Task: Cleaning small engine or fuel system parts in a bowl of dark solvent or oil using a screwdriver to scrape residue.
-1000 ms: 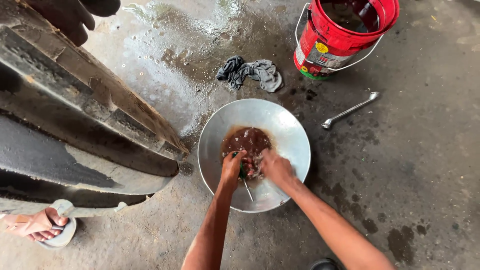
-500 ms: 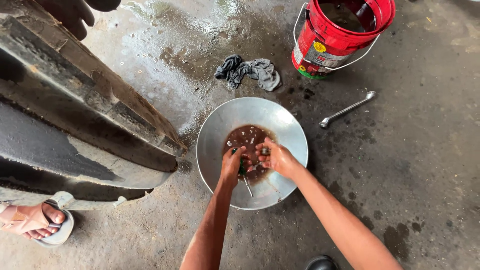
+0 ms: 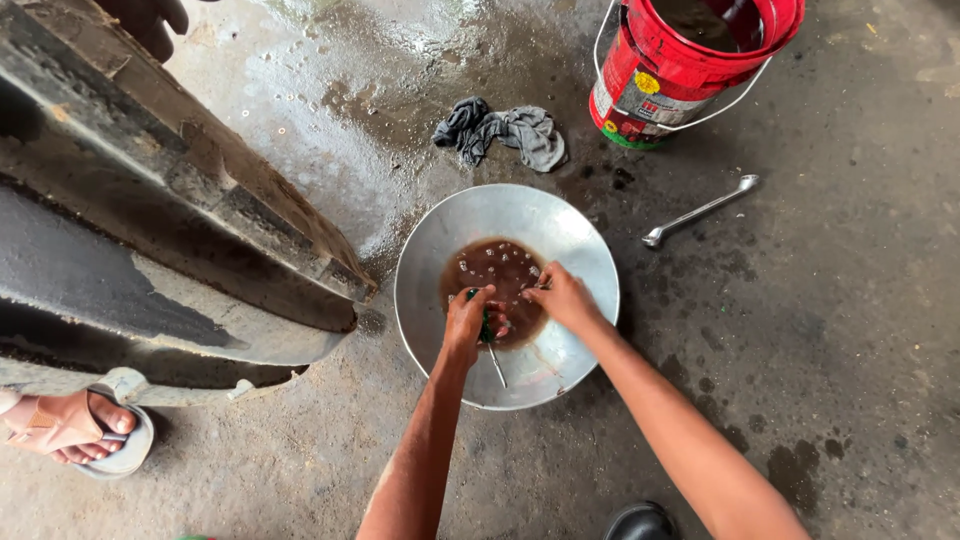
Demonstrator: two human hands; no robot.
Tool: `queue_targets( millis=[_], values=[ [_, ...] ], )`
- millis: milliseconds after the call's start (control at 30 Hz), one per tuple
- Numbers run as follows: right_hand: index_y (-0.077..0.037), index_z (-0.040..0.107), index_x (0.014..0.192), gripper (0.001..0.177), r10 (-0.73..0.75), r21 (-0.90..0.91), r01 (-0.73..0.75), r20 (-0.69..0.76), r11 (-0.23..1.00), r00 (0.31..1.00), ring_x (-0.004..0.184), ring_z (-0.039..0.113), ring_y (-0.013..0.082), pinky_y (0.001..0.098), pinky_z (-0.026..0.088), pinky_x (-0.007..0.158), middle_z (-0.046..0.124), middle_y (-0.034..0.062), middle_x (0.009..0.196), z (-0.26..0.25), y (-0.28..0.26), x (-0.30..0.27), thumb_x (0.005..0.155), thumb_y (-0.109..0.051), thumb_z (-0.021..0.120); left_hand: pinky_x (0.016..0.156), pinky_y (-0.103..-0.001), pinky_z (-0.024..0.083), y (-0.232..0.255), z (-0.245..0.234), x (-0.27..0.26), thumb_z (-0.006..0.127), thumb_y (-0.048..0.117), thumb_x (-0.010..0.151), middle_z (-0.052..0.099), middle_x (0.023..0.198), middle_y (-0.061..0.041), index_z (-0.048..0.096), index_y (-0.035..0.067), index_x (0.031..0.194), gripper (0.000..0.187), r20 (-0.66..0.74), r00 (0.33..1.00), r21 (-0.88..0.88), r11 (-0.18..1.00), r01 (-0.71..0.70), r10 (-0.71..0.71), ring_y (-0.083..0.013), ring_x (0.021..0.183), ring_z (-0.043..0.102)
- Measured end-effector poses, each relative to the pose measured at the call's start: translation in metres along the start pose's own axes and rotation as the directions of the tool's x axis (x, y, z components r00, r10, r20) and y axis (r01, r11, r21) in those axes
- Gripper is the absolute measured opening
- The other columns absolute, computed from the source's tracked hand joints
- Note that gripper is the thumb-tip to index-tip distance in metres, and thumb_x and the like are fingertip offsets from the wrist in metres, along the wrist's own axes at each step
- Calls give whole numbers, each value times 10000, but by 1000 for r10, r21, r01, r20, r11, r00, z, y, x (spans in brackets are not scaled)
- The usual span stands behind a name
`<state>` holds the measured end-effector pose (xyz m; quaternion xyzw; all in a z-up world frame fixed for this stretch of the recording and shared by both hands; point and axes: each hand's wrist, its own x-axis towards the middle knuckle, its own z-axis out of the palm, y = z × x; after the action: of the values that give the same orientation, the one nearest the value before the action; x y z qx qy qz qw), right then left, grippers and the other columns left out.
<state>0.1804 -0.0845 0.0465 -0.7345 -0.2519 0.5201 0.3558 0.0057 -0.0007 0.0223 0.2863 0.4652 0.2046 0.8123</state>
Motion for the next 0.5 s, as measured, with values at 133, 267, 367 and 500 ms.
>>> queue_targets(
  millis=[133, 267, 367, 500],
  values=[
    [-39, 563, 1291, 327, -232, -770, 152, 6, 619, 973, 627, 694, 193, 315, 610, 505, 650, 120, 885, 15, 17, 1, 972, -100, 599, 487, -344, 550, -2, 0, 5, 663, 225, 940, 662, 815, -129, 568, 24, 1109, 279, -8, 999, -23, 999, 34, -34, -193, 605, 627],
    [-20, 588, 1223, 232, -97, -728, 81, 20, 681, 995, 685, 695, 229, 338, 584, 548, 725, 184, 904, 16, -2, -18, 1047, -168, 555, 491, -350, 553, -3, -3, 10, 652, 207, 960, 645, 809, -128, 561, 11, 1089, 253, 16, 1000, -32, 999, 18, -17, -196, 614, 630],
    [-12, 619, 1257, 330, -476, -777, 276, -34, 566, 879, 687, 702, 271, 338, 604, 509, 646, 231, 1031, 15, 24, -4, 934, -82, 625, 499, -341, 563, 2, -1, 7, 648, 219, 953, 650, 806, -111, 575, 30, 1078, 239, -23, 999, -25, 999, 46, -46, -187, 609, 631],
    [4, 634, 1147, 213, -508, -755, 460, 196, 467, 839, 749, 691, 273, 289, 621, 565, 627, 225, 1023, 13, 52, 4, 952, -80, 638, 473, -354, 532, -3, -5, 11, 650, 213, 961, 649, 798, -122, 555, 1, 1056, 251, 18, 1000, -46, 999, 2, -1, -200, 601, 628]
  ],
)
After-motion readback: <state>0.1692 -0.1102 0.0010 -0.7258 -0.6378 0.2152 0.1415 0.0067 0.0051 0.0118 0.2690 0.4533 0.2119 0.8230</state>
